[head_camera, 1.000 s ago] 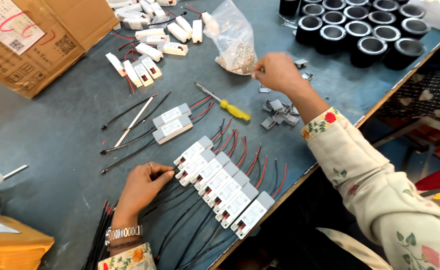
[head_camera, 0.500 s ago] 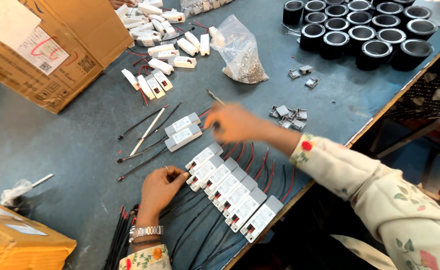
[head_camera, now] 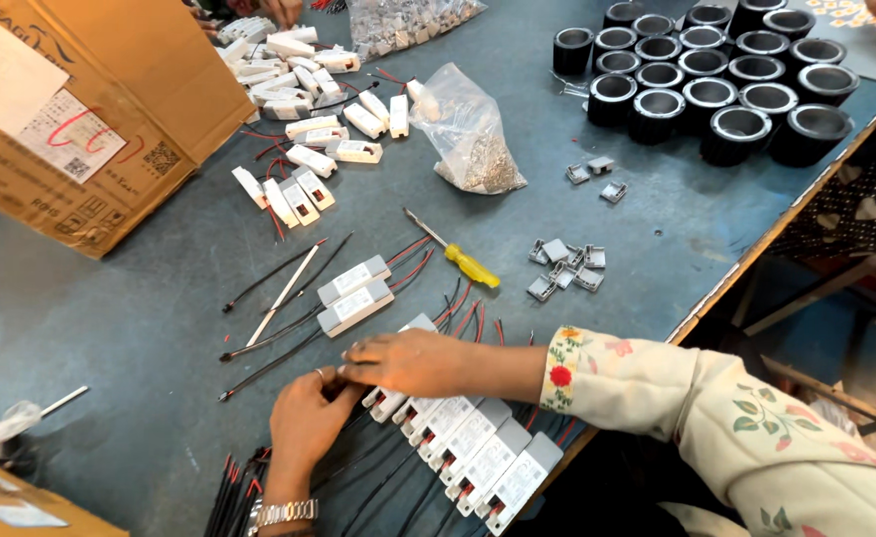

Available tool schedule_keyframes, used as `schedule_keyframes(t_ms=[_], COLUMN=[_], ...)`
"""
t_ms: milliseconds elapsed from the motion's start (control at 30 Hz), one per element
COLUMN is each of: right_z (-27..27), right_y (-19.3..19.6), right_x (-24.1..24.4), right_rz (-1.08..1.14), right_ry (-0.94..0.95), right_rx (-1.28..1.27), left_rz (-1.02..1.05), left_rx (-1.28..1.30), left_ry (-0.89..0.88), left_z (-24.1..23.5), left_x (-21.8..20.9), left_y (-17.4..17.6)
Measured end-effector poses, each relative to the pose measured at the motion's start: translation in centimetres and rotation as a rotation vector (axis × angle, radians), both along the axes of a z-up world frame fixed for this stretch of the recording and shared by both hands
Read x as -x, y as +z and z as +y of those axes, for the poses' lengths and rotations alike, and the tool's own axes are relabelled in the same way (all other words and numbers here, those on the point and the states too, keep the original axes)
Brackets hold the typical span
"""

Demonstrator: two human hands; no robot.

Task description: The person assembles electronic components into white rectangular housings using a screwdriver and by hand, fitting wire connectors and securing parts on a workbench.

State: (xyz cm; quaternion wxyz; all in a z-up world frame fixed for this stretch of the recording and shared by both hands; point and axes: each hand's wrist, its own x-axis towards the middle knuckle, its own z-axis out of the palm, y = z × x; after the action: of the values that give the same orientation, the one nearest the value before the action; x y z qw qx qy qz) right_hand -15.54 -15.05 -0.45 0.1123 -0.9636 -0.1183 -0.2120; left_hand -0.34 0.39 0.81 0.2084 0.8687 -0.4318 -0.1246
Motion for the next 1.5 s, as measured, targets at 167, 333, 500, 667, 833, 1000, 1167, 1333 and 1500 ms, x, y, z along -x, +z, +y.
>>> schedule_keyframes(t_ms=[167, 333, 500, 667, 833, 1000, 1167, 1333, 1500], right_z=[0.1, -1.6, -2.2, -2.4, -3.0, -2.7, -2.7, -2.6, -2.7], right_y=[0.1, 0.2, 1.4, 1.9, 2.2, 3.4, 3.5, 3.1, 3.0], right_x=[0.5, -0.3, 0.1, 0.3, 0.1, 0.2, 0.1, 0.0, 0.0], right_rz=[0.000, 0.133, 0.123, 0.173, 0.216, 0.268, 0.259, 0.326, 0.323], right_ry=[0.018, 0.028, 0.062, 0.083, 0.050, -0.068, -0.042, -0.055, -0.026], right_rx=[-0.035, -0.207, -0.355, -0.328, -0.308, -0.524, -0.534, -0.566, -0.577], left_rz=[0.020, 0.153, 0.356, 0.159, 0.082, 0.072, 0.085, 0.082, 0.080], left_rx=[0.022, 0.062, 0.175, 0.146, 0.171, 0.187, 0.191, 0.185, 0.173], left_ry=[0.000, -0.019, -0.039, -0.136, -0.176, -0.150, -0.149, -0.139, -0.138], left_z=[0.0, 0.5, 0.9, 0.7, 0.6, 1.1, 1.0, 0.9, 0.9], left_x=[0.0, 0.1, -0.6, -0.5, -0.5, 0.0, -0.1, -0.1, 0.0], left_y=[-0.2, 0.4, 0.4, 0.6, 0.6, 0.9, 0.6, 0.4, 0.5])
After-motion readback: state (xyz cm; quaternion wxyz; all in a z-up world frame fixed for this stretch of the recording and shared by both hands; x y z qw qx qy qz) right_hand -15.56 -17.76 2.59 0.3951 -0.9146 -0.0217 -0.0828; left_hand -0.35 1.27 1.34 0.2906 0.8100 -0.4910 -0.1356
